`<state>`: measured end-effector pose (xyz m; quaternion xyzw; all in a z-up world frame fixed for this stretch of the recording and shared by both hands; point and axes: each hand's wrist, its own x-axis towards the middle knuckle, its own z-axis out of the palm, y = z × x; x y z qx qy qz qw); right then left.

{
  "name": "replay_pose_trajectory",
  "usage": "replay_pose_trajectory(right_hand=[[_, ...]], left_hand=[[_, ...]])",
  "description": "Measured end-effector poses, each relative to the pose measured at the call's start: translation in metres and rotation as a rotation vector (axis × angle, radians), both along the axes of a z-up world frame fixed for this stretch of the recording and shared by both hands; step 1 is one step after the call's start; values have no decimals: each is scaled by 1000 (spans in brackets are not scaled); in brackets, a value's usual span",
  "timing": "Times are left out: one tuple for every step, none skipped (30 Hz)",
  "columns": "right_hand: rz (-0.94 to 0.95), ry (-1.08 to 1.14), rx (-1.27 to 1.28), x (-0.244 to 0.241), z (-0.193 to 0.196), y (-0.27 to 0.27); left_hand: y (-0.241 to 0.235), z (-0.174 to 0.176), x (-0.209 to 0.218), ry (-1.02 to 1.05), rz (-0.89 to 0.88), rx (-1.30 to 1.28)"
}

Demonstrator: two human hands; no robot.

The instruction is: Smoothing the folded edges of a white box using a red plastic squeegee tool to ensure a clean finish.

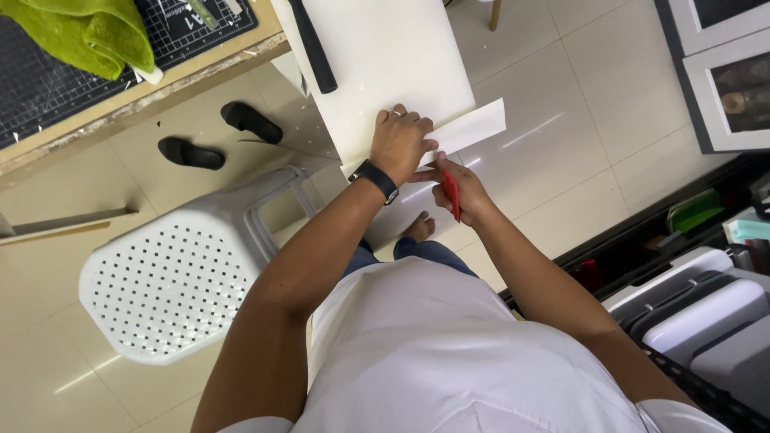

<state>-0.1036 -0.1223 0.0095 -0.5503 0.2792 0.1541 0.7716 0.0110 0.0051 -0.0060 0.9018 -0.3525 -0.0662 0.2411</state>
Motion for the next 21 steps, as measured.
replay_pose_trajectory(right_hand=[[-7, 2, 1, 0, -1, 0], [-20, 12, -28, 0, -2, -1], [-31, 23, -59, 1, -4, -1], [-37, 25, -59, 3, -2, 1], [-47, 52, -106, 4, 0, 3], [-56, 79, -153, 5, 2, 4], [-61, 81, -154, 8, 1, 3], [-45, 99, -235, 10, 0, 3], [-28, 113, -316, 14, -1, 2], [-33, 112, -315, 15, -1, 3], [-12, 129, -355, 17, -1, 2], [9, 147, -394, 19, -1, 2], [3, 144, -397, 19, -11, -1], [12, 172, -453, 19, -21, -4], [25, 203, -507, 17, -31, -6], [22, 203, -508, 19, -28, -7], [49, 199, -574, 17, -26, -5], [76, 195, -640, 16, -23, -4], [73, 201, -638, 11, -26, -16], [55, 166, -788, 7, -29, -28], [32, 116, -944, 12, -32, -42]], left_hand=[[-3, -10, 1, 2, -7, 1], [-5, -20, 2, -17, -11, 0], [-8, -30, 3, -36, -13, -2], [-7, -39, 4, -34, -19, -2], [-8, -48, 4, -60, -9, -20], [-9, -56, 5, -86, 1, -37], [-6, -52, 4, -85, -4, -38], [-3, -48, 2, -143, 33, -90], [1, -43, 2, -205, 71, -142], [9, -31, -5, -206, 66, -142], [17, -19, -12, -196, 76, -216], [25, -7, -20, -185, 85, -290], [25, -16, -39, -188, 80, -294], [26, -25, -59, -150, -10, -377], [27, -34, -81, -108, -98, -457], [33, -35, -79, -107, -101, -459], [41, -36, -81, -5, -226, -290], [49, -37, -82, 98, -348, -119], [46, -38, -84, 103, -353, -118], [43, -39, -85, 38, -341, 11], [37, -42, -77, -43, -326, 137]])
